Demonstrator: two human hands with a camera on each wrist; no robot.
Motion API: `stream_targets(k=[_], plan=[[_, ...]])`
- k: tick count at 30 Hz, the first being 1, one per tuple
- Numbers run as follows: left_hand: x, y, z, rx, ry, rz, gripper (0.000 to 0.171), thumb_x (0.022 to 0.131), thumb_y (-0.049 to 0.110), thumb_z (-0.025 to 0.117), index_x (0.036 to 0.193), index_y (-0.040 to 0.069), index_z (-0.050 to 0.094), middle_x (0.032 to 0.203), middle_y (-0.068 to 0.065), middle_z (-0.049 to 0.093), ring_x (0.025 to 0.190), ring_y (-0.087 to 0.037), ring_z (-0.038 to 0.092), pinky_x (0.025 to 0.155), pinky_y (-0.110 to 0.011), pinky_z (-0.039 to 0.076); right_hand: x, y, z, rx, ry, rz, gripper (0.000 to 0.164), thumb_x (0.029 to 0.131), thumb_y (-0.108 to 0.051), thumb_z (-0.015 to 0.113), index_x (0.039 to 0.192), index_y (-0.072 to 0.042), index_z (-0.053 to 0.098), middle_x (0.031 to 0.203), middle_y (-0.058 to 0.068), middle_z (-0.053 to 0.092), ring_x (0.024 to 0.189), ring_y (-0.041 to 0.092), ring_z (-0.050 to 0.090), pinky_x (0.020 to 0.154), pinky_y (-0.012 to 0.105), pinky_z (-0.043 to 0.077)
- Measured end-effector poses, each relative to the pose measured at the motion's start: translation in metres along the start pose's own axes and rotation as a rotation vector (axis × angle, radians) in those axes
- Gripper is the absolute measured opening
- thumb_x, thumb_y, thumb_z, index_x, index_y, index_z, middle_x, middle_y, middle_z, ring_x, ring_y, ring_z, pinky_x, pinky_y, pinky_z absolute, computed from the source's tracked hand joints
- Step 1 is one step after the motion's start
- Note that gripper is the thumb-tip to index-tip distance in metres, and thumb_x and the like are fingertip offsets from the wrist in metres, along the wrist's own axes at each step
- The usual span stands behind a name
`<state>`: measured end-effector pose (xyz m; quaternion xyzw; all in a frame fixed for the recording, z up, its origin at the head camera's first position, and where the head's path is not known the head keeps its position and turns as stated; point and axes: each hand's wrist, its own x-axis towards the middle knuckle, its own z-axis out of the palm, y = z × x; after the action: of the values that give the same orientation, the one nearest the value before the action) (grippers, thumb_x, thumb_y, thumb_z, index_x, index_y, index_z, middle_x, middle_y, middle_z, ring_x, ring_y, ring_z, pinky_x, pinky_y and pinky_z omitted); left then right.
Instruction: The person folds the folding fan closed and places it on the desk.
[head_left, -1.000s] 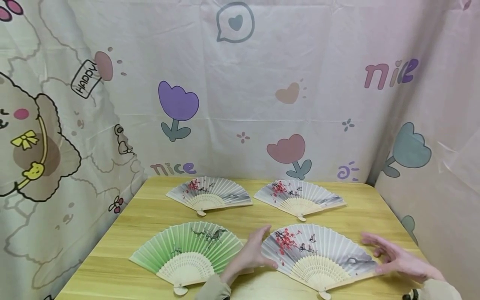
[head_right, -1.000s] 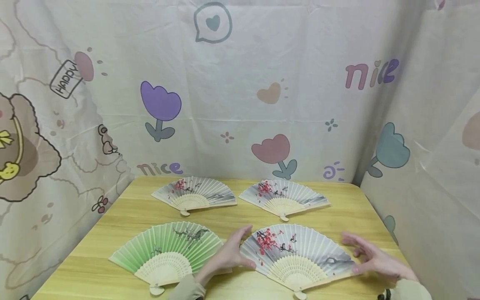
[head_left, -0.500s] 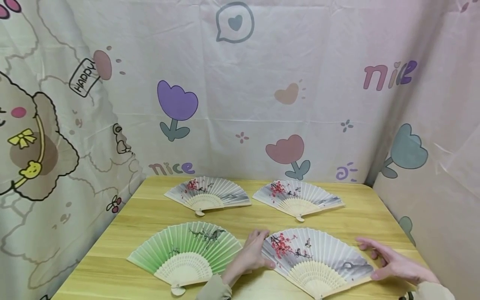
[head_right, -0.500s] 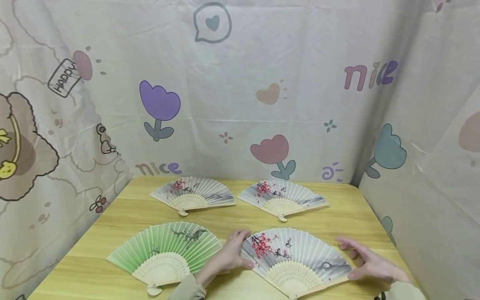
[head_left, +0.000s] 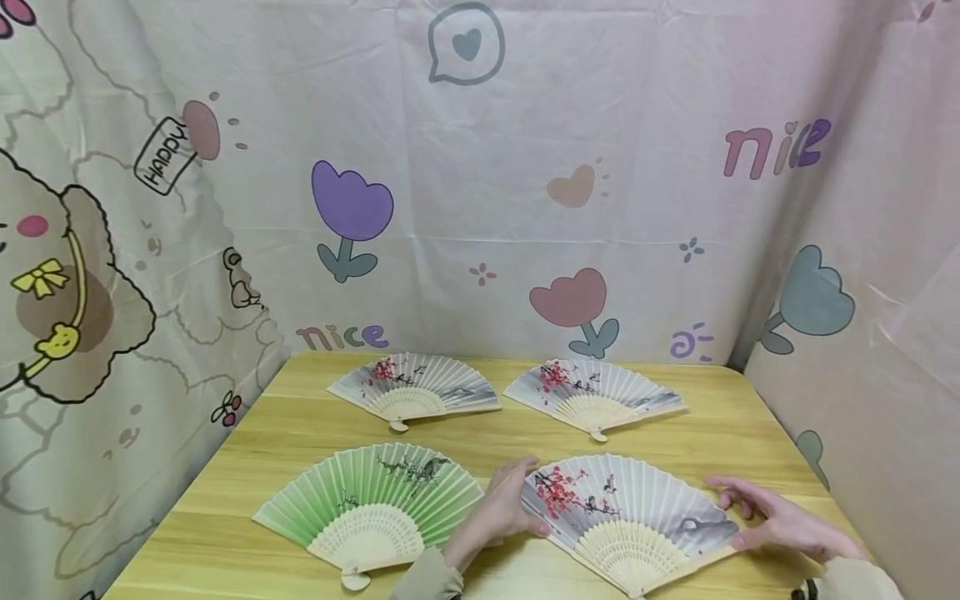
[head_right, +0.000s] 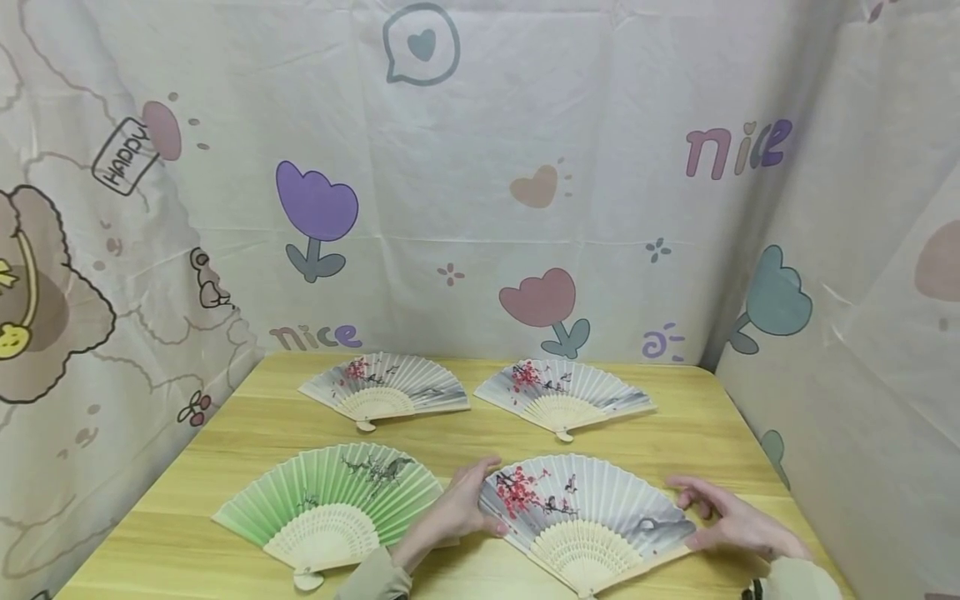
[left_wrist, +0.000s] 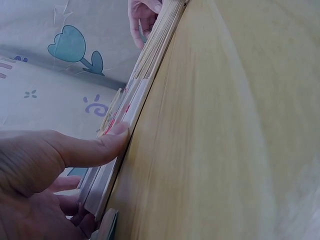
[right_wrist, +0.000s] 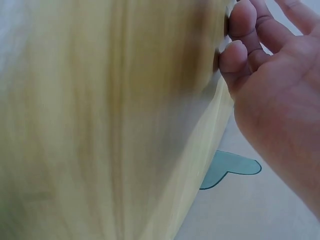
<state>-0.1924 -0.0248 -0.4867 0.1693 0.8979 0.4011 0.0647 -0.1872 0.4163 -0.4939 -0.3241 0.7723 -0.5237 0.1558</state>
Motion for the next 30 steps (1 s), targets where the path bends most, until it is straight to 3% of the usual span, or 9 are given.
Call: stream_targets(k=[5,12,19,24,30], plan=[[0.0024,-0.0024,0.0009,-0.022,0.018,0.002,0.097,0.057,0.010,0.095,0.141,0.005,0.048,0.139,-0.023,0.056,0.127,-0.042,0.051,0.111,-0.066,0.047,0.0024,-0.0020,-0.0007,0.012,0.002,0.022,0.066,0.085,0.008,0.068,0.145,-0.008,0.048,0.106,-0.003,0.055,0.083,0.024,0.042,0.055,0.036,0.034],[0.0019,-0.0045,0.0005,-0.076,0.029,0.046,0.096,0.058,0.006,0.093,0.142,0.006,0.047,0.142,-0.022,0.056,0.130,-0.045,0.052,0.112,-0.069,0.046,0.0058,-0.0002,-0.0012,-0.031,0.003,0.051,0.058,0.087,0.009,0.066,0.139,-0.016,0.057,0.101,-0.008,0.052,0.080,0.022,0.042,0.053,0.031,0.032],[0.0012,-0.0044,-0.0031,-0.207,0.007,0.108,0.092,0.061,-0.003,0.090,0.142,0.006,0.046,0.130,-0.017,0.064,0.117,-0.035,0.062,0.111,-0.066,0.048,0.0064,-0.0009,0.0007,-0.032,0.024,0.103,0.040,0.088,0.007,0.066,0.127,0.003,0.058,0.099,-0.011,0.051,0.079,0.018,0.045,0.054,0.028,0.036],[0.0014,-0.0045,-0.0074,-0.294,0.000,0.122,0.090,0.063,-0.003,0.088,0.142,0.008,0.046,0.122,-0.013,0.069,0.110,-0.027,0.066,0.113,-0.067,0.046,0.0044,-0.0030,0.0030,0.002,0.056,0.134,0.029,0.090,0.006,0.065,0.117,0.006,0.055,0.098,-0.013,0.055,0.080,0.012,0.049,0.055,0.026,0.040],[0.0042,-0.0081,-0.0087,-0.395,0.044,0.186,0.086,0.065,-0.005,0.086,0.141,0.003,0.045,0.110,-0.012,0.072,0.101,-0.019,0.068,0.113,-0.070,0.043,0.0022,-0.0045,0.0033,0.025,0.089,0.163,0.024,0.090,0.005,0.066,0.108,0.006,0.050,0.091,-0.014,0.053,0.073,0.011,0.048,0.051,0.034,0.036]])
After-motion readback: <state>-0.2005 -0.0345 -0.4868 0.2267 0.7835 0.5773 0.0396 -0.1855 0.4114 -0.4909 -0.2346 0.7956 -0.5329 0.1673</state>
